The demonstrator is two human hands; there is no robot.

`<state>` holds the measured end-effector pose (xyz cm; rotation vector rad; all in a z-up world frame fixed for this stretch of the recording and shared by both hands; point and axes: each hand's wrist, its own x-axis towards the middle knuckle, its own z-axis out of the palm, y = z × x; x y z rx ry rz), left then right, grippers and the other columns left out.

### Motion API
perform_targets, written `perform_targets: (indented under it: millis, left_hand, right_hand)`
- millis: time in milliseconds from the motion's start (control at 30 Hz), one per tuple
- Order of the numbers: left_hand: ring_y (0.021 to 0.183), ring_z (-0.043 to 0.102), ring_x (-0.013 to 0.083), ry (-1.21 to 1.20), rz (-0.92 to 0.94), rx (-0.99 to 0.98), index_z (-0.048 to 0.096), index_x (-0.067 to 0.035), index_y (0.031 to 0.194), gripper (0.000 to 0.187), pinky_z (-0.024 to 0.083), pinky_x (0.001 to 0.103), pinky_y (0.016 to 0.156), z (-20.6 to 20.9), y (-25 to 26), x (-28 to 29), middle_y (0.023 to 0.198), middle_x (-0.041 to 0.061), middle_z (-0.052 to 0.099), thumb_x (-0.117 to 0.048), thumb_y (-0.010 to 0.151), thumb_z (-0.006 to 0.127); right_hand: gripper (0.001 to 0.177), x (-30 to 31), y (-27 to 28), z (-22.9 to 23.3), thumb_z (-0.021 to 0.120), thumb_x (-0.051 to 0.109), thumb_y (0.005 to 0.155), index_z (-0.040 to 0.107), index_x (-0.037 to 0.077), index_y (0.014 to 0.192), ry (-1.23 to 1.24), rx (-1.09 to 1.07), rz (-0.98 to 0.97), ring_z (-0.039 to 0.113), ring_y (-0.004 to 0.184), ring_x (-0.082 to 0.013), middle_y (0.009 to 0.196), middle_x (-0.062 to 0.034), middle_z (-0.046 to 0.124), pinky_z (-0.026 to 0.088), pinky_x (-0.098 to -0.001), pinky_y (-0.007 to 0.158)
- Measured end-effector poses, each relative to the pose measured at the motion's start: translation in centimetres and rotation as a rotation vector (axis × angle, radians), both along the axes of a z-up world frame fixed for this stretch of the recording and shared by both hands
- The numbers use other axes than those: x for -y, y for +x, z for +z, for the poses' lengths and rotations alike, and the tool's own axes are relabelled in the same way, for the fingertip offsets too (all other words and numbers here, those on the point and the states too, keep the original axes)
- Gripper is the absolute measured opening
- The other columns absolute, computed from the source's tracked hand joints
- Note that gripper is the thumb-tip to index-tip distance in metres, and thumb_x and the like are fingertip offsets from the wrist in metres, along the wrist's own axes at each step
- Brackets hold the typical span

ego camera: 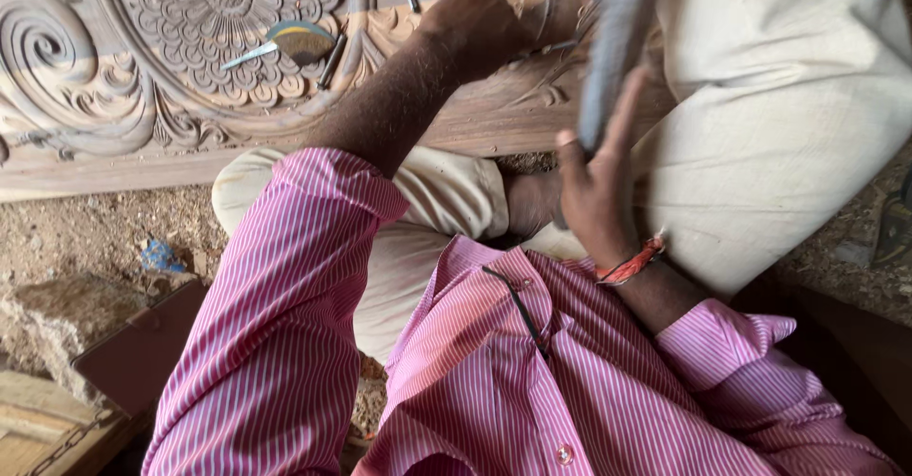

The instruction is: The person carves a decorative floral pattern into a large wooden panel using a chisel and mallet. They repeatedly position the chisel and strike it with the mallet to shape the wood, occasionally brushing away wood shavings.

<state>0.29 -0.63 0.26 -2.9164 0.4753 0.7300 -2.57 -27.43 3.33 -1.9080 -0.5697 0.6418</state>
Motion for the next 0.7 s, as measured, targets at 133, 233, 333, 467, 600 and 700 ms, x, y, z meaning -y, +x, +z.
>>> perform_targets:
  millis: [133,233,333,467,600,700]
  left_hand:
    - [0.067,0.075,0.016,0.032,-0.028,0.0,0.074,-0.018,0.106,0.015,0.063,0.038,0.082,0.5,0.3,-0.2,0.075,0.006,0.076,-0.01,0.104,0.061]
    - [0.068,0.076,0.0186,-0.06,0.004,0.038,0.073,-0.027,0.109,0.018,0.061,0.04,0.083,0.8,0.2,-0.3,0.083,0.002,0.077,-0.017,0.096,0.066]
    - [0.073,0.076,0.019,-0.039,0.003,0.024,0.074,-0.025,0.108,0.013,0.062,0.04,0.083,0.3,-0.6,-0.3,0.086,0.003,0.078,-0.02,0.097,0.068]
    - [0.077,0.076,0.0178,0.033,-0.042,0.039,0.075,-0.026,0.104,0.012,0.062,0.04,0.083,0.2,-0.3,-0.6,0.084,0.003,0.078,-0.018,0.1,0.068]
    - [0.069,0.076,0.0174,-0.051,-0.006,0.033,0.072,-0.034,0.114,0.02,0.059,0.043,0.089,0.4,-0.1,-0.4,0.083,-0.001,0.078,-0.022,0.1,0.066]
    - [0.074,0.075,0.0154,0.095,-0.074,-0.052,0.074,-0.027,0.105,0.011,0.059,0.042,0.091,0.4,-0.6,-0.3,0.082,0.001,0.077,-0.025,0.098,0.066]
  right_hand:
    - [0.089,-0.1,0.2,-0.3,0.049,0.042,0.122,-0.021,0.006,0.165,-0.035,0.172,-0.158,0.005,0.165,-0.0434,0.172,-0.0319,-0.011,0.022,-0.0541,0.137]
    - [0.089,-0.1,0.5,0.1,0.046,0.044,0.114,-0.012,0.01,0.171,-0.006,0.008,0.086,0.018,0.166,-0.04,0.175,-0.0266,0.007,0.028,-0.055,0.139]
    - [0.09,0.0,0.3,0.0,0.048,0.044,0.116,-0.015,0.005,0.166,0.136,-0.049,-0.024,0.013,0.168,-0.0449,0.177,-0.0327,-0.006,0.033,-0.0513,0.136]
    - [0.084,-0.6,0.4,0.2,0.048,0.037,0.125,-0.02,0.009,0.165,0.086,0.126,-0.071,0.008,0.164,-0.0412,0.175,-0.0285,-0.006,0.017,-0.0511,0.137]
    - [0.087,-1.1,1.0,0.7,0.049,0.037,0.118,-0.018,0.01,0.167,0.052,0.013,0.037,0.022,0.164,-0.0429,0.175,-0.0287,0.004,0.032,-0.0551,0.133]
    - [0.09,-1.1,0.5,1.1,0.049,0.041,0.11,-0.017,0.008,0.162,0.092,-0.152,-0.093,0.043,0.151,-0.0402,0.175,-0.0298,-0.003,0.052,-0.0533,0.113]
